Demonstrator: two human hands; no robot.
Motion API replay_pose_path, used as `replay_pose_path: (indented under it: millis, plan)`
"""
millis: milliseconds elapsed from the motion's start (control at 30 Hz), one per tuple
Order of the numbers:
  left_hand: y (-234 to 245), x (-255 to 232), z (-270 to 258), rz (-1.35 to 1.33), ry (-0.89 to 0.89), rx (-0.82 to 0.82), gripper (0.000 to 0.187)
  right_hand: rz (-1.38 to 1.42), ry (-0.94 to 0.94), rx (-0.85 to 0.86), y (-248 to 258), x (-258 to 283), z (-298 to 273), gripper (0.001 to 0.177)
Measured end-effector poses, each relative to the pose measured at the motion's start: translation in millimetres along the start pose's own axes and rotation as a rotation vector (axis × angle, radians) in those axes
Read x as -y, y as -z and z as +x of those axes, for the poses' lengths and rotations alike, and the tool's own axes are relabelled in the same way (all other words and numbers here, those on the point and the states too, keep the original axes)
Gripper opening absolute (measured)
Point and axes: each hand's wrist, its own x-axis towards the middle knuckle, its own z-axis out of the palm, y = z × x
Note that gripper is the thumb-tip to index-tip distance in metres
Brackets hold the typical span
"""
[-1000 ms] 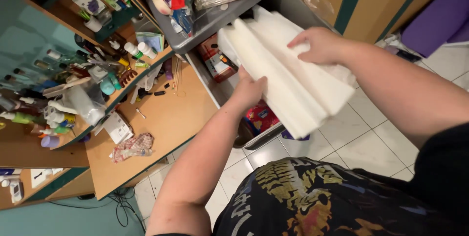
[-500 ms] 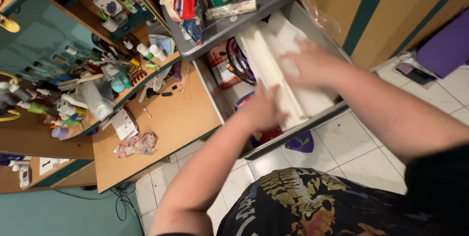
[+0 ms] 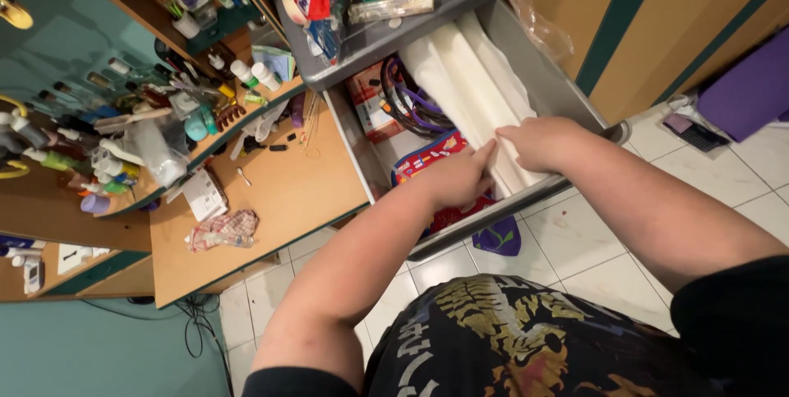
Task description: The recorder folds paper, organizes items into a plastic drawer unit, and wipes down a desk surface.
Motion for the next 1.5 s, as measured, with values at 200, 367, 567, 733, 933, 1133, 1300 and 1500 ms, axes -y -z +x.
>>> replay_pose_path:
  millis: [200, 367, 567, 733, 933, 1133, 1300, 1500]
  plan:
    - [19, -20, 5, 0.169, 0.153, 0.158, 0.07, -0.008, 0.019, -0.059, 21, 32, -27, 0.059]
    - [36, -44, -33, 0.184, 0.061, 0.174, 0.076, 0.019, 0.003, -0.097, 32, 52, -51, 0.06]
    - [73, -40, -117, 0.022, -0.027, 0.068, 0.059, 0.057, 0.194, -0.169, 5, 56, -29, 0.07]
    - [82, -12, -187, -0.13, -0.244, -0.276, 0.044, -0.02, 0.063, 0.157, 4, 61, -9, 0.065]
    - [88, 29, -215, -0.199, -0.302, -0.517, 0.036, -0.002, -0.06, 0.193, 21, 84, -10, 0.072]
    - [104, 81, -217, -0.238, -0.438, -0.458, 0.032, -0.085, -0.114, -0.16, 93, 154, -8, 0.056]
    - [121, 125, -226, -0.262, -0.552, -0.374, 0.027, -0.036, 0.056, -0.808, 113, 150, 74, 0.049]
    - [138, 151, -241, -0.268, -0.594, -0.269, 0.026, -0.121, 0.061, -1.149, 121, 134, 137, 0.051]
